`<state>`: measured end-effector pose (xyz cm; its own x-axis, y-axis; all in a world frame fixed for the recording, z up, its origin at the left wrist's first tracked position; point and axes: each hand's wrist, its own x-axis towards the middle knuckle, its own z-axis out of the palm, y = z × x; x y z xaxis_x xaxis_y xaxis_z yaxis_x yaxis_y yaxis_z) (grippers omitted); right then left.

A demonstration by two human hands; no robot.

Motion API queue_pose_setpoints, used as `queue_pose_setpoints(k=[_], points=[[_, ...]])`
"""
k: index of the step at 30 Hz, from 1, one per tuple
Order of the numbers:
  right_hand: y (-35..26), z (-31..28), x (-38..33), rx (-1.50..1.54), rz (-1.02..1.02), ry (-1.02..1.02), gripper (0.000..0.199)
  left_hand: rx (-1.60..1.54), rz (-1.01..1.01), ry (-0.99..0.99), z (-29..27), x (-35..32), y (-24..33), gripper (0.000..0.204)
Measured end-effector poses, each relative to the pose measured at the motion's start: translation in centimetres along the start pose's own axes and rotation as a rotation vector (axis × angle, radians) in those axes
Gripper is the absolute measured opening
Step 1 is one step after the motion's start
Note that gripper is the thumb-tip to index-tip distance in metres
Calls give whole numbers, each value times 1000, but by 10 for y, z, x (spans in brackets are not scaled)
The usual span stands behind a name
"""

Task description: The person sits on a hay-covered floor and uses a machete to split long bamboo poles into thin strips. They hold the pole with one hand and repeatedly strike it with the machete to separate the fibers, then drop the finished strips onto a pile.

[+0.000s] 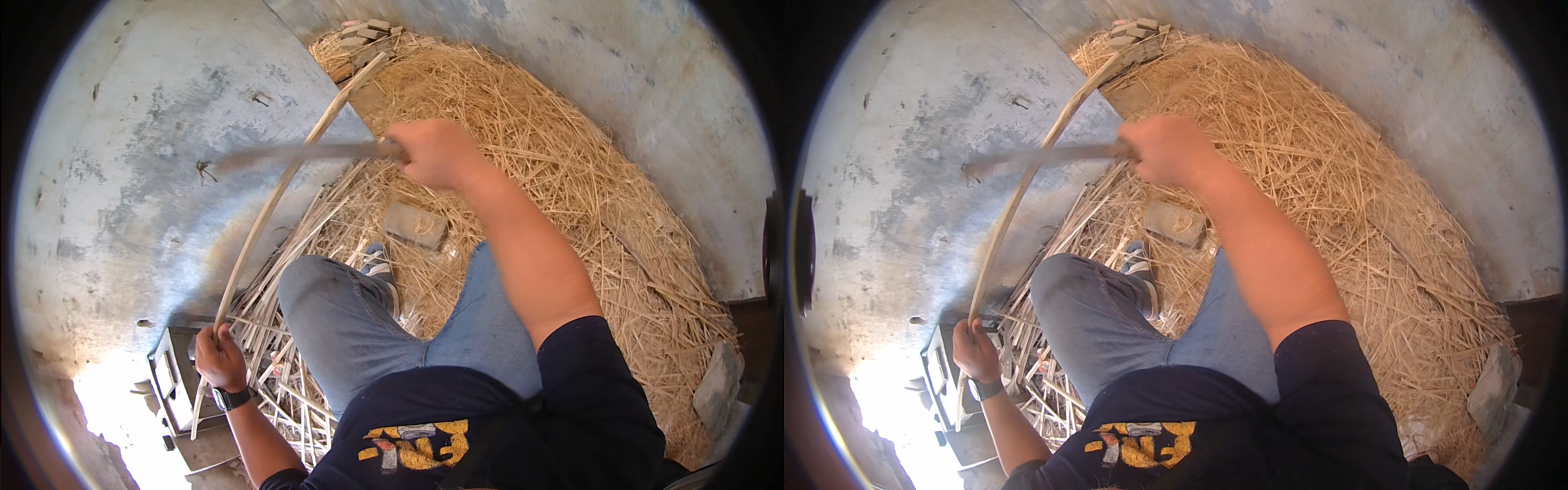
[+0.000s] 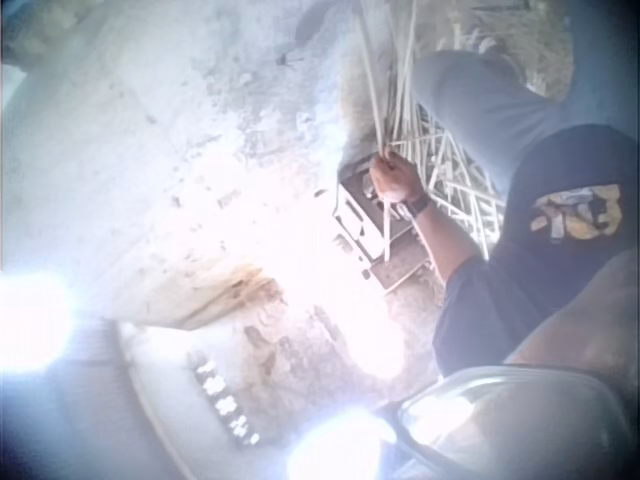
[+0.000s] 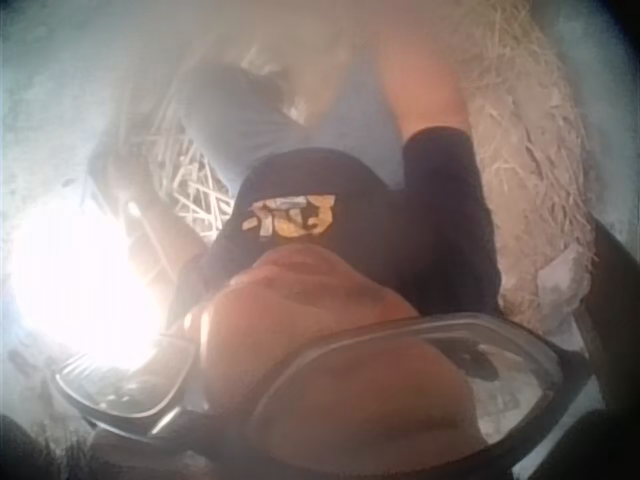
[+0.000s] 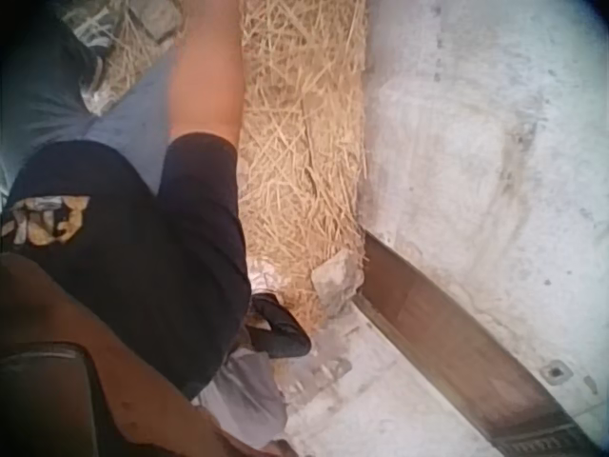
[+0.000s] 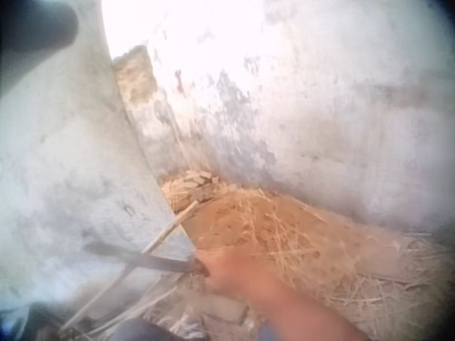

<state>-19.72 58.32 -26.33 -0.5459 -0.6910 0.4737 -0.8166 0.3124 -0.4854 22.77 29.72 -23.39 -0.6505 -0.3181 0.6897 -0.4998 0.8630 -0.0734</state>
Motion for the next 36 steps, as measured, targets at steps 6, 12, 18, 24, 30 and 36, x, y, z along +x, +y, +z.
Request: queue_pose_setpoints(k=[6, 12, 18, 24, 30, 36], points=[[9, -11, 4, -7, 74, 16, 22, 14, -28, 27, 2, -1, 4, 27], [49, -31, -2, 128, 307, 192, 27, -82, -90, -162, 2, -5, -4, 21], [49, -9, -1, 306, 187, 177, 35, -105, -58, -172, 12, -5, 5, 14], [39, -28, -1, 846, 400, -79, 41, -139, -46, -224, 11, -8, 0, 15], [50, -26, 0, 843, 499, 7, 42, -91, 0, -207, 11, -12, -4, 15], [30, -33, -1, 1037, 488, -160, 38, -74, 14, -177, 7, -8, 5, 14]])
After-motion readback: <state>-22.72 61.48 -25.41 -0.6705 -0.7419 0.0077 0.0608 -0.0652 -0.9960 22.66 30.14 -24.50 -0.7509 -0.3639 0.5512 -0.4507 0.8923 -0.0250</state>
